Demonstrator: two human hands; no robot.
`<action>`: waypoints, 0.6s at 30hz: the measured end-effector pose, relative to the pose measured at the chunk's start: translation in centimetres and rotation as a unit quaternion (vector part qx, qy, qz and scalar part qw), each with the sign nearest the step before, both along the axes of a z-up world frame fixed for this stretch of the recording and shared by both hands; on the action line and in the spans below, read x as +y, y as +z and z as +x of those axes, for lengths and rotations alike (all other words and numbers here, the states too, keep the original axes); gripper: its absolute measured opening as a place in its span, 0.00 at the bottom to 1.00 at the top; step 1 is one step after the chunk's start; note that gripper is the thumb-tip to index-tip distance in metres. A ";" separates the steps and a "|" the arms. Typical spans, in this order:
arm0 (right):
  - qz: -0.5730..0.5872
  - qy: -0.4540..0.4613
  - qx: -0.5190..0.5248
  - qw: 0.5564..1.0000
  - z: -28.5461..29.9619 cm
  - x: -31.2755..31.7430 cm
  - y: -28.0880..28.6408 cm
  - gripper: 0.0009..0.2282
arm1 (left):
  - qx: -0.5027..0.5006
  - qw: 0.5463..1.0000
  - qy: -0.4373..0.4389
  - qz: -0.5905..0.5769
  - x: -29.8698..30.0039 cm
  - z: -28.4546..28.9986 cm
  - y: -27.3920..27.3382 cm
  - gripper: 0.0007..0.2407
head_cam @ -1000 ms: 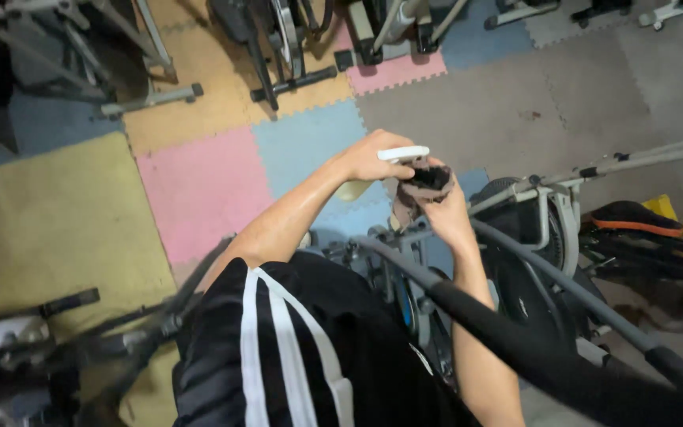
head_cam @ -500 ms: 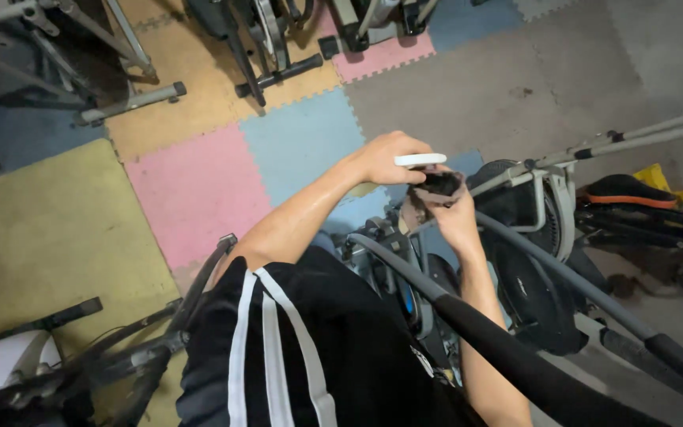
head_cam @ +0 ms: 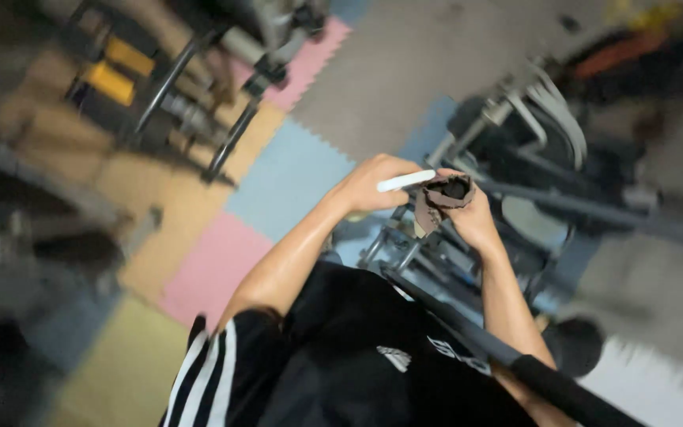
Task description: Cleaning various components of exercise machines such as ellipticals and bikes using a spray bottle and cloth.
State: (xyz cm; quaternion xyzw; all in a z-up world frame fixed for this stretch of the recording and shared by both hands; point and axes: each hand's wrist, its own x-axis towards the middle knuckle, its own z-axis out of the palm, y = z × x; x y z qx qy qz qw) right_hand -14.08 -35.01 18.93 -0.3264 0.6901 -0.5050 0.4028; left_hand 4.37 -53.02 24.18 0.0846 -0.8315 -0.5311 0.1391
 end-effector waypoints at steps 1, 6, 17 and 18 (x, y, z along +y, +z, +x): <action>-0.002 -0.023 0.012 1.000 0.0 0.4 -0.2 0.20 | 0.025 0.999 -0.023 0.019 -0.5 -0.5 -0.1 0.19; -0.042 -0.156 -0.007 0.987 0.4 3.2 0.3 0.19 | 0.021 0.987 -0.148 0.060 -1.6 -2.8 -0.1 0.21; -0.069 -0.303 0.041 0.950 2.6 9.5 0.2 0.19 | 0.024 0.958 -0.283 0.042 2.6 -7.8 -0.3 0.18; -0.080 -0.312 0.042 0.946 2.7 10.1 0.0 0.19 | 0.030 0.953 -0.297 0.049 3.0 -8.1 -0.2 0.18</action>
